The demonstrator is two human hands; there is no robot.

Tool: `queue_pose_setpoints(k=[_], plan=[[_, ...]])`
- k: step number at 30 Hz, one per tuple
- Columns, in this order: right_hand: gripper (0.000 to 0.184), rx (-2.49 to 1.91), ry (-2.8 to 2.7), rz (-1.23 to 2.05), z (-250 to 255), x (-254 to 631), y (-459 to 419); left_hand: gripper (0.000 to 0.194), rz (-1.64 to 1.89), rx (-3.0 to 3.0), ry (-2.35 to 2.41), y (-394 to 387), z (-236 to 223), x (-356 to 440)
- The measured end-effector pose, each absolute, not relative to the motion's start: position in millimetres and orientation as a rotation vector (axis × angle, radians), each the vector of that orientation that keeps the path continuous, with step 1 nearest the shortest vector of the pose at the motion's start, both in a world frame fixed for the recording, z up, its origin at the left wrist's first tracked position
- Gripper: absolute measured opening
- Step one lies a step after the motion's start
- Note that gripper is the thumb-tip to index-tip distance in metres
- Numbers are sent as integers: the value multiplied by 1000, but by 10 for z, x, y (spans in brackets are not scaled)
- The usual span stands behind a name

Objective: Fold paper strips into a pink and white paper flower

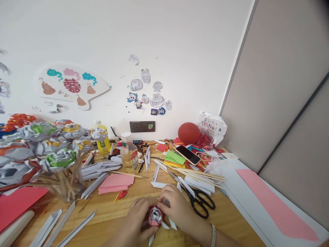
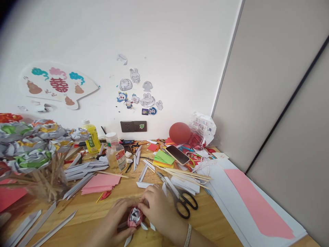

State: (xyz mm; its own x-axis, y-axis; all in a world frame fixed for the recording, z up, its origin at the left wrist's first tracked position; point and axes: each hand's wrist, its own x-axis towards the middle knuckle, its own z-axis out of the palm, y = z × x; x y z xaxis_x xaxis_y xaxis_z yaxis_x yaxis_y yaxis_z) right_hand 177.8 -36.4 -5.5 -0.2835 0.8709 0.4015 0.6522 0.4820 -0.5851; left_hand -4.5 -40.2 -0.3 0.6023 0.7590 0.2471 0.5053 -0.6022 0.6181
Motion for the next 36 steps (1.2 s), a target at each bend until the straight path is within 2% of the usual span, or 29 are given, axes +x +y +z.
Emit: queue_pose_setpoints(k=[9,23,36], plan=[[16,-1242,-1857,652,-110,1757,-314,42,672,2337,1004,-396,-19,-48],[15,-1230,-1793,733,-171,1768,-287,40,628,2323,1006,-386,5,-41],[18,-1263,-1985,462,-1,1753,-386,38,625,2324,987,-394,17,-51]])
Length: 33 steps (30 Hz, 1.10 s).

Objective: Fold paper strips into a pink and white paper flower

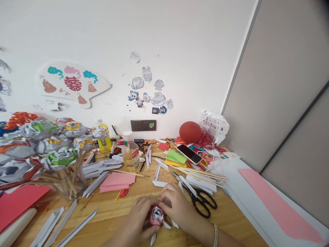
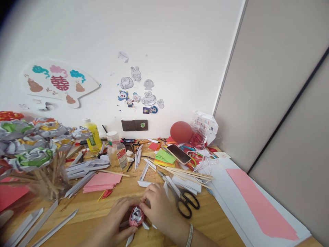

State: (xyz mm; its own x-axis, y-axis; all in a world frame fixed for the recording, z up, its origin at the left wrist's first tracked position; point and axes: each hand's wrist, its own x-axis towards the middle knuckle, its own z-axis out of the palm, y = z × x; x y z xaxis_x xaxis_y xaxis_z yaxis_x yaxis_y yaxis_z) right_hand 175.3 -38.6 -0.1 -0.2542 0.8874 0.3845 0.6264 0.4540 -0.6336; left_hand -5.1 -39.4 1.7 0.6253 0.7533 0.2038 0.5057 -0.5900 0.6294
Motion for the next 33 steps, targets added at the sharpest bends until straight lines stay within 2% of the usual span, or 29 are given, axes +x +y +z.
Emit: queue_pose_setpoints(k=[9,18,22,29,33], plan=[[11,-1173,-2143,169,-97,1779,-369,42,665,2342,968,-375,-74,-73],[14,-1118,-2302,-184,-60,1784,-360,40,665,2343,984,-375,-29,-57],[11,-1117,-2328,-220,-9,1799,-367,39,678,2350,989,-376,-48,-58],[18,-1069,-2378,-277,-74,1771,-327,37,684,2353,967,-365,-68,-74],[15,-1103,-2365,-200,-113,1785,-303,38,681,2363,969,-372,-52,-71]])
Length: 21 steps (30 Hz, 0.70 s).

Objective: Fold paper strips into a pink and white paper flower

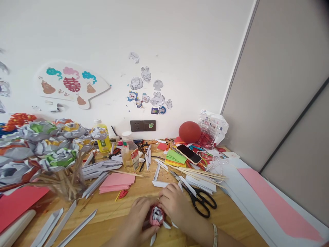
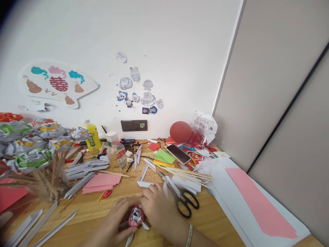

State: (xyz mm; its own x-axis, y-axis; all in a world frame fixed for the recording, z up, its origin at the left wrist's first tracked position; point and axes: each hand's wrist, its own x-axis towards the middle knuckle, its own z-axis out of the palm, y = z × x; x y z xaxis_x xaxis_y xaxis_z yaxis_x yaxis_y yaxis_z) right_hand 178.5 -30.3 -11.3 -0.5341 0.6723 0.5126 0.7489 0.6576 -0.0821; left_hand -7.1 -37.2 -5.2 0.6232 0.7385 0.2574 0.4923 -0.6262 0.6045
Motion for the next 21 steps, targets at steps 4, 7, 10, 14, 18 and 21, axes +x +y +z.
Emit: queue_pose_setpoints(k=[4,7,10,14,18,21], plan=[[9,-1147,-2237,23,-73,1838,-317,39,697,2379,988,-367,-45,-69],[8,-1167,-2170,198,-12,1863,-341,39,711,2394,971,-368,-51,-65],[13,-1170,-2120,333,41,1881,-341,38,758,2392,981,-380,-64,-53],[19,-1157,-2041,485,87,1908,-330,38,809,2360,1029,-381,-93,-52],[18,-1115,-2040,670,114,1908,-348,39,751,2370,1012,-352,-118,-82],[19,-1126,-2039,690,117,1917,-342,40,735,2381,1028,-339,-133,-93]])
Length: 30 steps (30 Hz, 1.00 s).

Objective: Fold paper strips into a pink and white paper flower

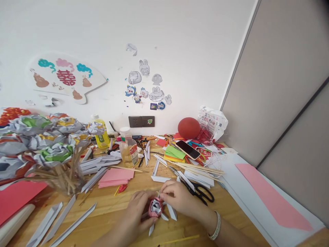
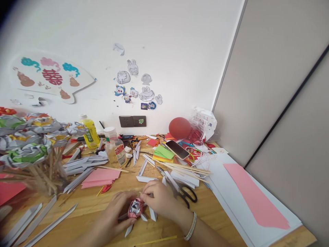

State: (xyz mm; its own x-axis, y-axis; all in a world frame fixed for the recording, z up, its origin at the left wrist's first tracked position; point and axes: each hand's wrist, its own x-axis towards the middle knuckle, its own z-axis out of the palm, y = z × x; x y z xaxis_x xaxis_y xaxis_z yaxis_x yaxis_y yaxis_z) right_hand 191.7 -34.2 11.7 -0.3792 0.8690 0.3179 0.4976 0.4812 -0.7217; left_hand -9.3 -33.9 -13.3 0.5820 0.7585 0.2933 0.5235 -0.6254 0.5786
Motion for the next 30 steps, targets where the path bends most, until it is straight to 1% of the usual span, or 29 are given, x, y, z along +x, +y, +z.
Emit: queue_pose_setpoints(k=[5,10,12,15,17,19,20,21,23,24,25,28,30], plan=[[19,-1123,-2042,669,101,1938,-308,50,792,2424,997,-330,-161,-86],[21,-1058,-2055,756,101,1903,-334,37,766,2476,955,-302,-106,-111],[21,-1063,-2054,753,103,1899,-347,40,745,2461,964,-282,-81,-128],[16,-1098,-2043,729,119,1909,-367,41,697,2444,991,-236,-80,-155],[12,-1089,-2057,720,135,1916,-377,47,700,2439,1013,-198,-98,-178],[13,-1061,-2079,725,144,1921,-381,54,746,2423,1060,-163,-108,-206],[13,-1050,-2086,726,143,1921,-382,53,769,2410,1087,-148,-102,-221],[14,-1044,-2091,722,137,1920,-381,48,777,2397,1104,-135,-87,-237],[14,-1044,-2107,705,113,1916,-380,29,729,2386,1087,-118,-26,-267],[14,-1044,-2118,691,97,1912,-379,23,684,2389,1054,-112,16,-278],[14,-1043,-2130,675,81,1907,-378,21,637,2397,1012,-111,62,-284],[15,-1042,-2151,634,41,1893,-376,31,536,2426,904,-136,166,-270],[16,-1042,-2150,619,32,1889,-374,37,536,2444,904,-184,167,-231]])
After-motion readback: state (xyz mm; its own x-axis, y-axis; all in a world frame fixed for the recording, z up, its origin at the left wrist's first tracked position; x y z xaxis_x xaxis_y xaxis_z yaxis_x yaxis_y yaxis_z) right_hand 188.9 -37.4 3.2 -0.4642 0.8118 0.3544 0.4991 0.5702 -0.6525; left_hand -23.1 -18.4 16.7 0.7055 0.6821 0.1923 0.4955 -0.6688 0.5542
